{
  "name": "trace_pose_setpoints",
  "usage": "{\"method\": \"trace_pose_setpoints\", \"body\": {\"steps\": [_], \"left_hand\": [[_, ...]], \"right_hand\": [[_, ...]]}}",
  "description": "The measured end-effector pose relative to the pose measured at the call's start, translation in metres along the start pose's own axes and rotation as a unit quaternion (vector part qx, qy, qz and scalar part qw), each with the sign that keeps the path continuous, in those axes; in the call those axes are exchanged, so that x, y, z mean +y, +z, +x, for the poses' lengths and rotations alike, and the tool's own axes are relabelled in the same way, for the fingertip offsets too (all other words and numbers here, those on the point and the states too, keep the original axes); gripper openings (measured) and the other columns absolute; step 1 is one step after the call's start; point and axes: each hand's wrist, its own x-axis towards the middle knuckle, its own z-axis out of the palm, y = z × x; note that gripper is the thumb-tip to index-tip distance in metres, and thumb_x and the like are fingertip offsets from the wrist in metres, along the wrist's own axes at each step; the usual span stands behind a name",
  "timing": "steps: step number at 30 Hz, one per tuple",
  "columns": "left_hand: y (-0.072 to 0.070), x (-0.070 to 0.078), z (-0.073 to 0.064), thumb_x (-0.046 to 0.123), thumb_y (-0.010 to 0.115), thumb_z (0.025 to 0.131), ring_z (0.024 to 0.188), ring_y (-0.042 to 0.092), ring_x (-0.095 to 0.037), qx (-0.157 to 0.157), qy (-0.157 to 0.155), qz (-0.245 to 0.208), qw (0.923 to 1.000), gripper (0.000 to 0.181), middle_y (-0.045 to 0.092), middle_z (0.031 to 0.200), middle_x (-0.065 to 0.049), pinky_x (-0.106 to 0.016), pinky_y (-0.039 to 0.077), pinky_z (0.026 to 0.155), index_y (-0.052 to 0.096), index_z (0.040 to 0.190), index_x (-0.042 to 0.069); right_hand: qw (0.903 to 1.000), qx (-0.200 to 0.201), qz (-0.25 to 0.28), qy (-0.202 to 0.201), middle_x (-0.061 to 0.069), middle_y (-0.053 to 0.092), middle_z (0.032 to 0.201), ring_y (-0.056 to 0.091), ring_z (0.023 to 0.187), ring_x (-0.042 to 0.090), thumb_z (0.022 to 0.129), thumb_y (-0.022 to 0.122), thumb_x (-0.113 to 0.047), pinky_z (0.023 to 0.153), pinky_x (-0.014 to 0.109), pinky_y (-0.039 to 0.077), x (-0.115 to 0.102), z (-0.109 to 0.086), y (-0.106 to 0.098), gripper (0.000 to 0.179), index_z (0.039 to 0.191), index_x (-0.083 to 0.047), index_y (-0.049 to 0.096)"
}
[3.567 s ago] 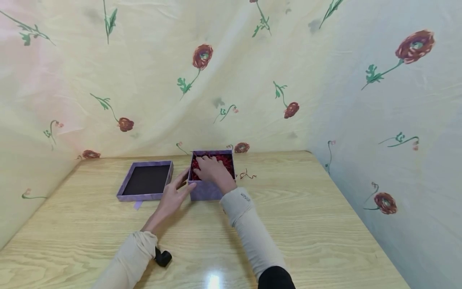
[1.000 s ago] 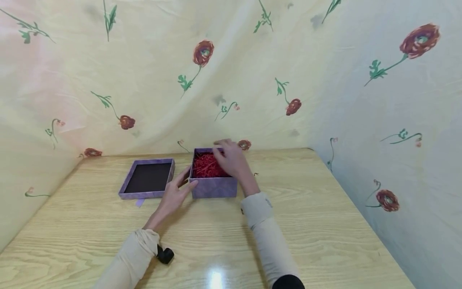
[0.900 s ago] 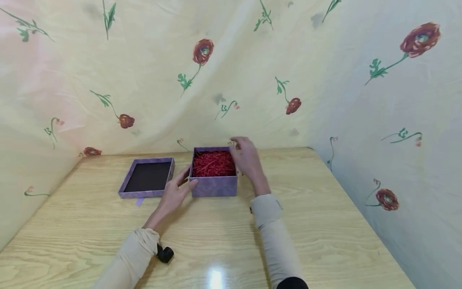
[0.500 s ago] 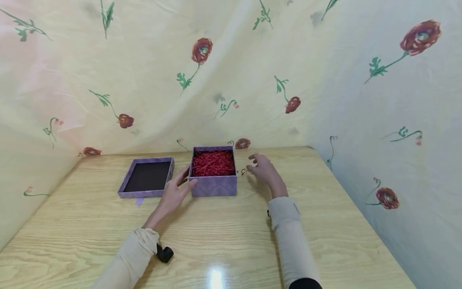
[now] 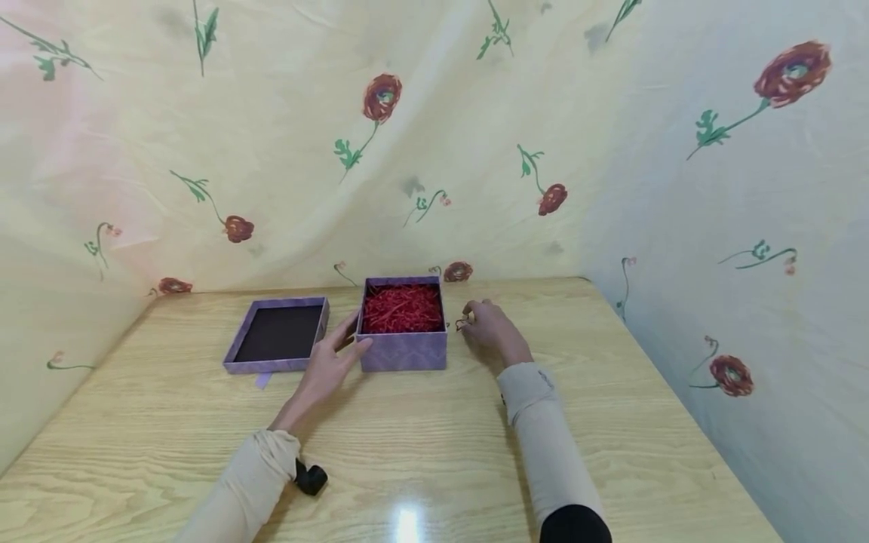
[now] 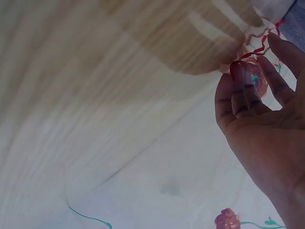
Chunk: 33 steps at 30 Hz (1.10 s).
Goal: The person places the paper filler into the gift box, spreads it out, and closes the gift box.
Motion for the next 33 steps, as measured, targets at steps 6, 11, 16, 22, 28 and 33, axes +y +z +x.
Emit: {"method": "trace_pose_setpoints", "body": {"steps": [6, 11, 16, 22, 28, 33], "left_hand": [[0.002, 0.001, 0.002, 0.011, 0.065, 0.104, 0.143, 0.039, -0.046, -0.005, -0.010, -0.003, 0.9999, 0.065, 0.034, 0.162, -0.022, -0.061, 0.037, 0.113, 0.034, 0.160, 0.000], [0.001, 0.001, 0.002, 0.012, 0.065, 0.104, 0.143, 0.040, -0.044, -0.005, -0.010, -0.005, 0.9999, 0.064, 0.036, 0.161, -0.021, -0.059, 0.037, 0.113, 0.036, 0.160, 0.002], [0.000, 0.000, 0.001, 0.020, 0.068, 0.103, 0.143, 0.044, -0.037, -0.002, 0.004, -0.002, 1.0000, 0.065, 0.040, 0.161, -0.015, -0.053, 0.041, 0.113, 0.040, 0.160, 0.009], [0.000, -0.001, 0.000, 0.024, 0.068, 0.103, 0.142, 0.045, -0.038, -0.005, 0.011, 0.000, 0.9999, 0.066, 0.040, 0.161, -0.015, -0.053, 0.042, 0.112, 0.039, 0.161, 0.009], [0.000, -0.002, 0.000, 0.023, 0.068, 0.103, 0.143, 0.045, -0.037, -0.007, 0.008, 0.002, 0.9999, 0.066, 0.039, 0.161, -0.015, -0.052, 0.042, 0.112, 0.038, 0.161, 0.008], [0.000, -0.001, 0.001, 0.021, 0.068, 0.103, 0.142, 0.045, -0.037, -0.003, 0.011, 0.000, 0.9999, 0.065, 0.040, 0.161, -0.016, -0.052, 0.042, 0.112, 0.039, 0.160, 0.008]], "right_hand": [[0.9998, -0.008, 0.001, 0.018, 0.014, 0.062, 0.090, 0.056, 0.080, 0.027, 0.100, 0.060, -0.005, 0.073, 0.042, 0.049, 0.003, 0.001, 0.001, 0.009, 0.097, 0.003, 0.064], [0.9995, -0.018, 0.009, 0.024, 0.013, 0.063, 0.092, 0.057, 0.080, 0.025, 0.102, 0.056, -0.007, 0.073, 0.041, 0.049, 0.004, -0.003, -0.001, 0.012, 0.095, 0.001, 0.061], [0.9985, 0.011, 0.051, 0.016, 0.013, 0.063, 0.092, 0.057, 0.079, 0.025, 0.105, 0.056, -0.007, 0.070, 0.040, 0.049, 0.004, -0.011, -0.006, 0.012, 0.101, 0.003, 0.062], [0.9905, 0.070, 0.115, -0.027, 0.013, 0.064, 0.085, 0.059, 0.075, 0.026, 0.105, 0.058, -0.004, 0.067, 0.036, 0.047, -0.001, -0.014, -0.012, 0.010, 0.099, 0.003, 0.062], [0.9812, 0.114, 0.139, -0.071, 0.013, 0.063, 0.086, 0.060, 0.078, 0.030, 0.105, 0.060, -0.005, 0.067, 0.037, 0.049, -0.029, -0.013, -0.027, 0.009, 0.100, 0.001, 0.062], [0.9779, 0.116, 0.143, -0.100, 0.012, 0.061, 0.097, 0.058, 0.088, 0.027, 0.105, 0.061, -0.006, 0.077, 0.041, 0.050, -0.059, -0.011, -0.038, 0.007, 0.103, 0.000, 0.061]]}}
